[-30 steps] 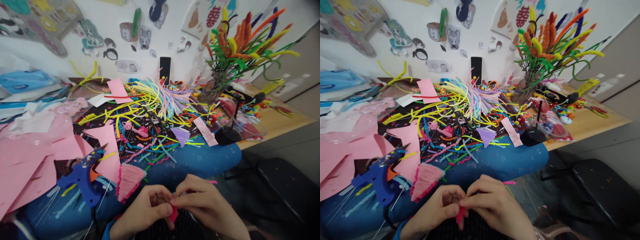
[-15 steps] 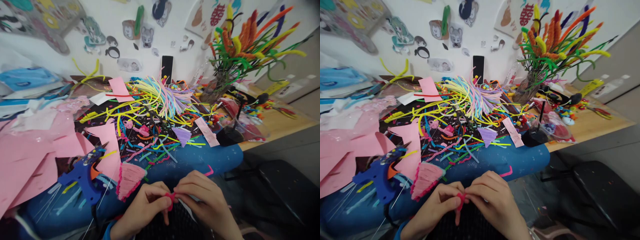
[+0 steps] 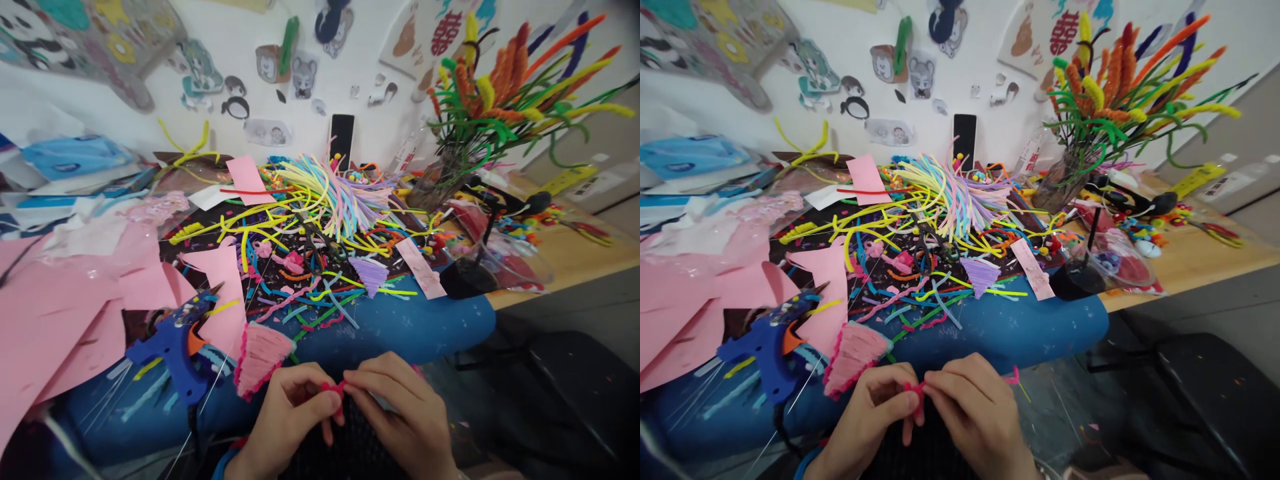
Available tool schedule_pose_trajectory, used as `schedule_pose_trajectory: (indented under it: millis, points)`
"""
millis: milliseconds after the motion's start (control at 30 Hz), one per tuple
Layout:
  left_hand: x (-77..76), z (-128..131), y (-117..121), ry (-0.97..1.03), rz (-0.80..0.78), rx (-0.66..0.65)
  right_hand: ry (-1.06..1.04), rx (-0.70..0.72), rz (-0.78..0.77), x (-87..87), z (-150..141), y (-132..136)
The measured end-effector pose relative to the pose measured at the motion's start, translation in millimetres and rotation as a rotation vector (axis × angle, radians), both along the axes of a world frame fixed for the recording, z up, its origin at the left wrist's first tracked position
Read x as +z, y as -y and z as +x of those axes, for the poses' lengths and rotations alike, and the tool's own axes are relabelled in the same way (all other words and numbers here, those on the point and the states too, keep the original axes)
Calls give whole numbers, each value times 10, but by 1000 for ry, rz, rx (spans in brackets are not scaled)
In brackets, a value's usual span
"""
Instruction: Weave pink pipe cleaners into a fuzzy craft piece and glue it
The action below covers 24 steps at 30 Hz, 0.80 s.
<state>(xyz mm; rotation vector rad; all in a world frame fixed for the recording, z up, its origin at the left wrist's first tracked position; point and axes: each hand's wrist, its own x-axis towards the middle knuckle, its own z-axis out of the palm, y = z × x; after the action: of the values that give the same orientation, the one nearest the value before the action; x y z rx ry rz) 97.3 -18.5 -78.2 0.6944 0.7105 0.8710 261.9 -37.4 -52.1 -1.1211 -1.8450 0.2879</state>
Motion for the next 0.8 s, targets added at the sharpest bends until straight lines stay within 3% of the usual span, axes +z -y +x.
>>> schedule_pose_trajectory:
  millis: [133,367,633,800]
  points:
    - [-48,55,57,59,34,129,-90,-84,-13,-110,-183,105]
    - [-81,76,140,46,139,319,-137,-40,-51,-185,-262,184]
    - [-52,104,112,-85,164,432,-164,-72,-13,-234,-316,157]
    - [-54,98,114,-69,157,402,-255,-118,-73,-230,-349,120]
